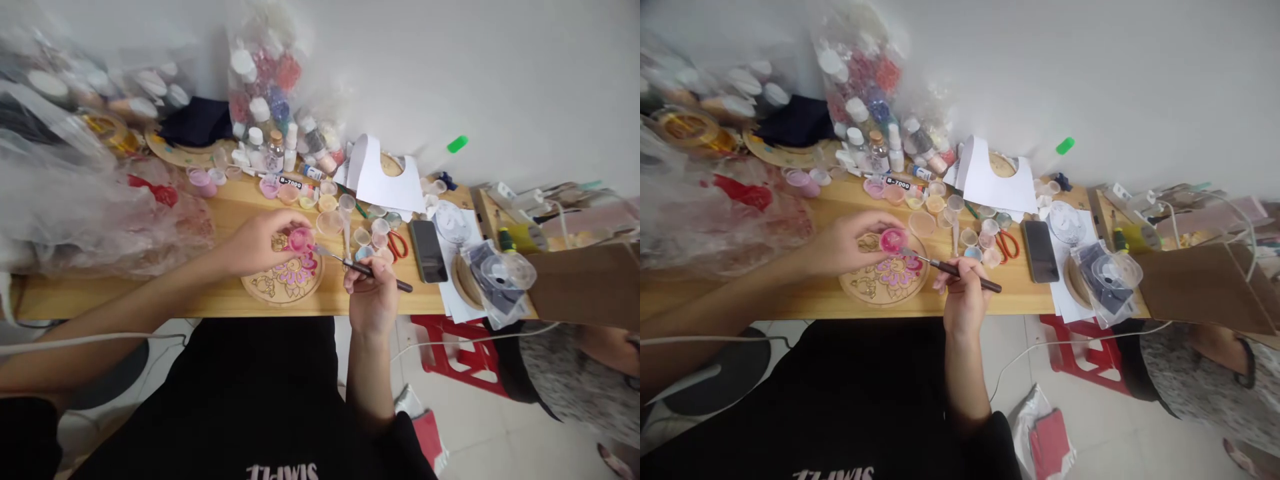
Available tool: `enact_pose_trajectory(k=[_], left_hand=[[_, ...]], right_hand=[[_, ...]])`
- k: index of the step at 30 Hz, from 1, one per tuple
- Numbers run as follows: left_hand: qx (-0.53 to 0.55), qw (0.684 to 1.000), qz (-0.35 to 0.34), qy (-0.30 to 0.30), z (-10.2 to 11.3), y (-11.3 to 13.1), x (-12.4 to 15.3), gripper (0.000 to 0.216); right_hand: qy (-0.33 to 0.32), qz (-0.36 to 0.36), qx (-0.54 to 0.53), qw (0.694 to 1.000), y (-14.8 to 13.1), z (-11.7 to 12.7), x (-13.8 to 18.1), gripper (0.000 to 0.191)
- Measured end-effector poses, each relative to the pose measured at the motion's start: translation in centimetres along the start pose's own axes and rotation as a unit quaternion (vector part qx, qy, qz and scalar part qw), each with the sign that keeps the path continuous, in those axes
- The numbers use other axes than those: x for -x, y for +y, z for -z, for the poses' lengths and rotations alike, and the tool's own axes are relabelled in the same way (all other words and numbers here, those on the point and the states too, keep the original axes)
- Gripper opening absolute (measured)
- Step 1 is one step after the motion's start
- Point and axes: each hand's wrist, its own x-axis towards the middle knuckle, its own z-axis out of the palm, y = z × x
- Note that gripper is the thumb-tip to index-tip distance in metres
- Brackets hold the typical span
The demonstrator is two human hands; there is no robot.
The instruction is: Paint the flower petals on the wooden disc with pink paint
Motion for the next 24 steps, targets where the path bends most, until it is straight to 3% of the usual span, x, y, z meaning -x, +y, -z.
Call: enact_pose_trajectory(k=[4, 11, 18, 24], left_hand=[[0.021, 1.0, -0.009, 0.021, -0.1, -2.5, -0.4, 0.029], [0.039, 0.991, -0.012, 0.128, -1.0, -6.6, -0.2, 0.032], [0.023, 0.985, -0.046, 0.162, -1.2, -7.2, 0.0, 0.033], [0.001, 0.985, -0.032, 0.172, -1.2, -7.5, 0.2, 0.035]], right_hand=[[0.033, -0.009, 0.021, 0.999, 0.8, 1.9, 0.4, 0.017], [0.088, -0.038, 0.079, 0.992, 2.0, 4.5, 2.2, 0.017], [0.102, -0.025, 0.125, 0.987, 2.5, 4.0, 3.2, 0.017], [0.093, 0.005, 0.182, 0.979, 2.4, 3.5, 4.0, 0.017]])
